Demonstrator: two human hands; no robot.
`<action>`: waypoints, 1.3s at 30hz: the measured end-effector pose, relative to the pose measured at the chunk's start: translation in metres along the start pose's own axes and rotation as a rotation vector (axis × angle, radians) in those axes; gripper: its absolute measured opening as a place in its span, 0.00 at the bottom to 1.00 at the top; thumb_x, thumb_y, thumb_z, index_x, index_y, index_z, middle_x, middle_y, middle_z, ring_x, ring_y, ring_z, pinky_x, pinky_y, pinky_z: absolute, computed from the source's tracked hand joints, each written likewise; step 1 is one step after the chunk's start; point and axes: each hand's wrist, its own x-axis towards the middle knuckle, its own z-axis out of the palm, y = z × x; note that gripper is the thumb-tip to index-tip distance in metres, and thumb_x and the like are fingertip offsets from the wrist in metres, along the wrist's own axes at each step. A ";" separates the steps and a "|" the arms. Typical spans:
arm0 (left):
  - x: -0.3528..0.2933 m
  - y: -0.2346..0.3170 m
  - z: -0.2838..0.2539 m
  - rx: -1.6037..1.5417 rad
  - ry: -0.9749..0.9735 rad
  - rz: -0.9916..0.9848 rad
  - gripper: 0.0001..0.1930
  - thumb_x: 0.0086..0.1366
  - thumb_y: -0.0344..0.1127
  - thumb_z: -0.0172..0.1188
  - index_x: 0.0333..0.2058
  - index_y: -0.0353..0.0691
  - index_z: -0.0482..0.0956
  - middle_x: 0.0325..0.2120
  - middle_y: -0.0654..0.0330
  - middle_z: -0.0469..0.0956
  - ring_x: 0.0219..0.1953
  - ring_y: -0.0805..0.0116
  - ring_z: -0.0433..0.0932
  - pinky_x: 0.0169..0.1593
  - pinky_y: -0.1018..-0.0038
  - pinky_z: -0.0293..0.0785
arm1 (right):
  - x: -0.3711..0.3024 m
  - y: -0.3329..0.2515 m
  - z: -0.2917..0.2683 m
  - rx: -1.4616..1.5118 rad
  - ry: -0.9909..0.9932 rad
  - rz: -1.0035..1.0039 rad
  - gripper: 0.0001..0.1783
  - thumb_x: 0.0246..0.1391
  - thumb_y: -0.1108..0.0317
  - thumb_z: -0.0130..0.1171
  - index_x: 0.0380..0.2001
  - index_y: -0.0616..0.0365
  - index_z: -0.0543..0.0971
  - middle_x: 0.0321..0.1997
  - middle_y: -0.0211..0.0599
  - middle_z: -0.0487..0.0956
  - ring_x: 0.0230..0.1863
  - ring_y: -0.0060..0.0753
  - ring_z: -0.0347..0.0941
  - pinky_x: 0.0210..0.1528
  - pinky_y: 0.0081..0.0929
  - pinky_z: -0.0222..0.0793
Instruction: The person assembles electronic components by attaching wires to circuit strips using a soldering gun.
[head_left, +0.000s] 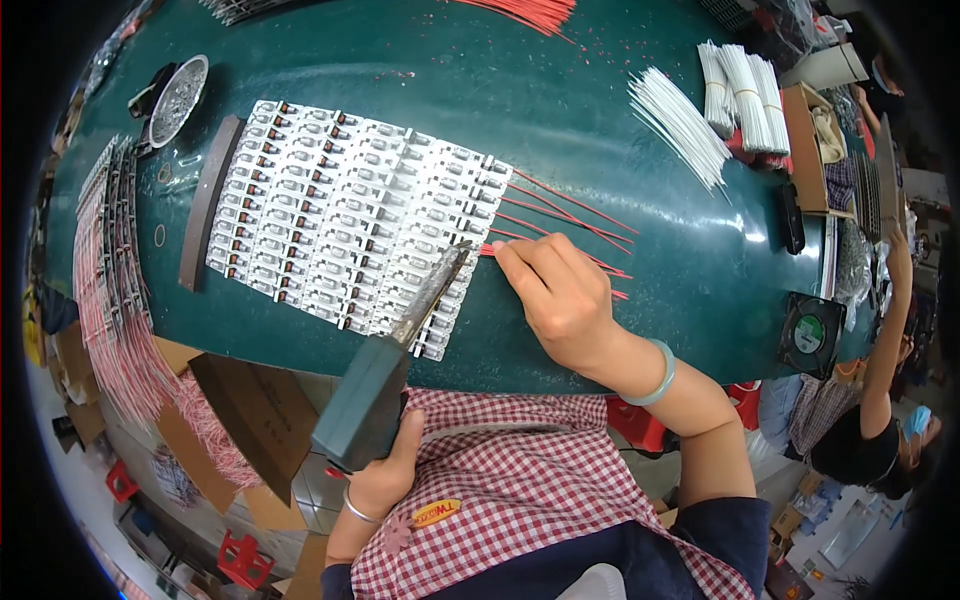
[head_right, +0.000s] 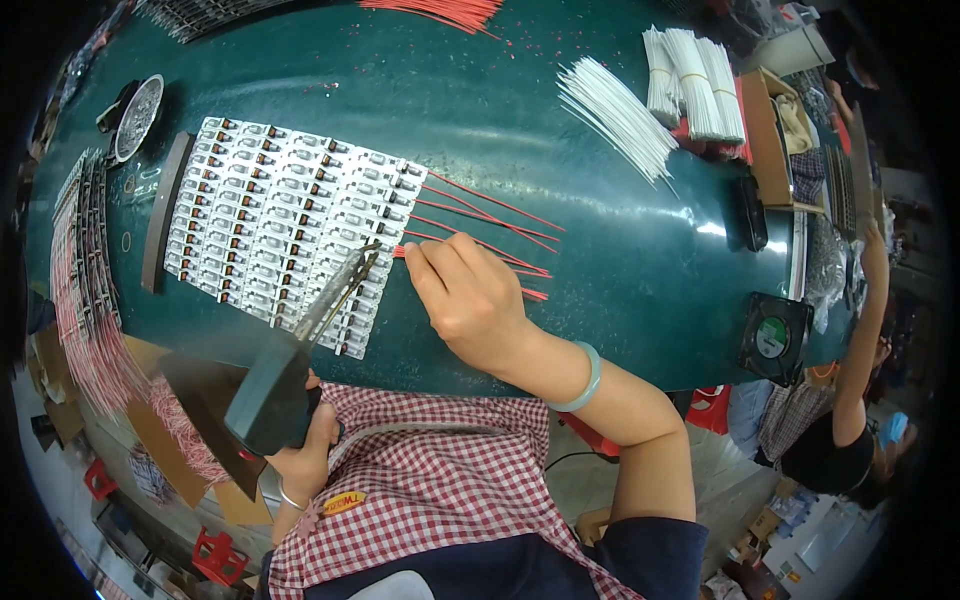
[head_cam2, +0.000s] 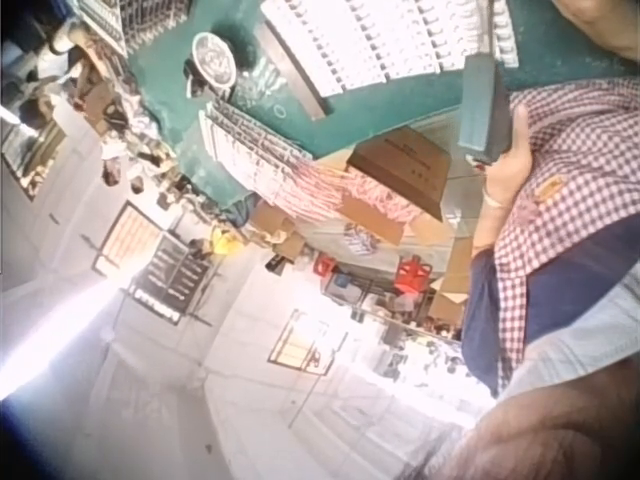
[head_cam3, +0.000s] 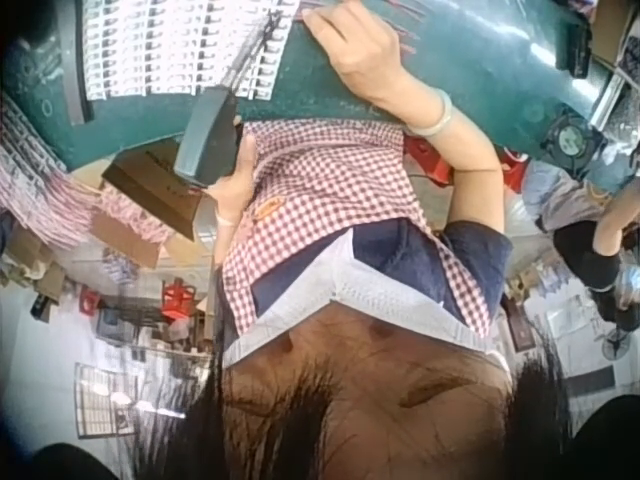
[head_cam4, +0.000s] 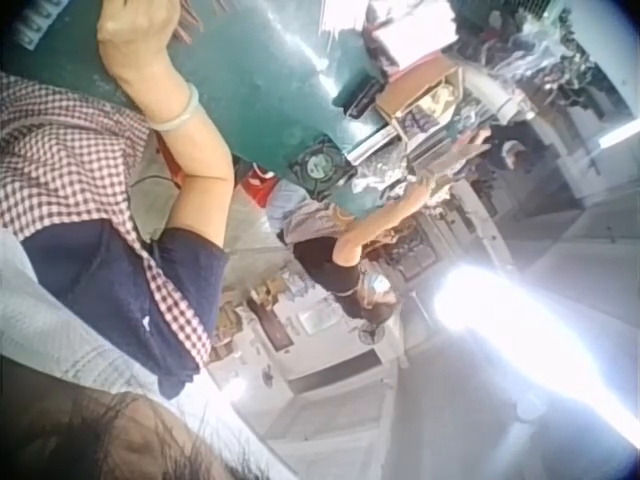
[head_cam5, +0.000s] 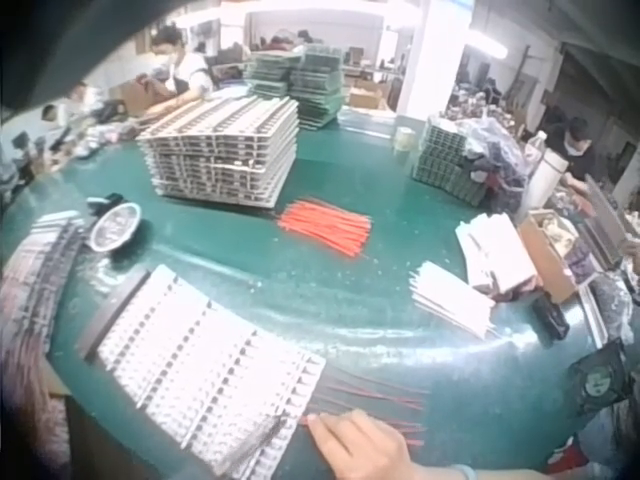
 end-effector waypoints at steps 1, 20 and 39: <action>0.001 -0.002 -0.001 0.001 0.000 0.000 0.18 0.62 0.29 0.69 0.48 0.28 0.79 0.41 0.53 0.82 0.36 0.61 0.83 0.41 0.69 0.78 | 0.002 -0.001 0.000 0.014 0.003 0.014 0.18 0.38 0.79 0.63 0.38 0.69 0.80 0.33 0.39 0.78 0.31 0.34 0.74 0.28 0.27 0.71; 0.003 -0.018 -0.002 0.257 -0.092 0.212 0.13 0.61 0.26 0.67 0.43 0.30 0.81 0.36 0.54 0.82 0.33 0.63 0.80 0.37 0.73 0.77 | 0.002 -0.003 -0.002 0.005 -0.031 0.025 0.18 0.40 0.78 0.63 0.39 0.69 0.80 0.34 0.40 0.79 0.30 0.36 0.74 0.28 0.28 0.73; 0.004 -0.011 -0.001 0.221 -0.033 0.299 0.14 0.58 0.29 0.69 0.41 0.28 0.83 0.34 0.48 0.83 0.33 0.57 0.85 0.37 0.71 0.79 | -0.005 -0.009 0.000 0.008 -0.002 -0.013 0.18 0.37 0.77 0.63 0.37 0.70 0.81 0.35 0.40 0.79 0.34 0.35 0.75 0.30 0.27 0.73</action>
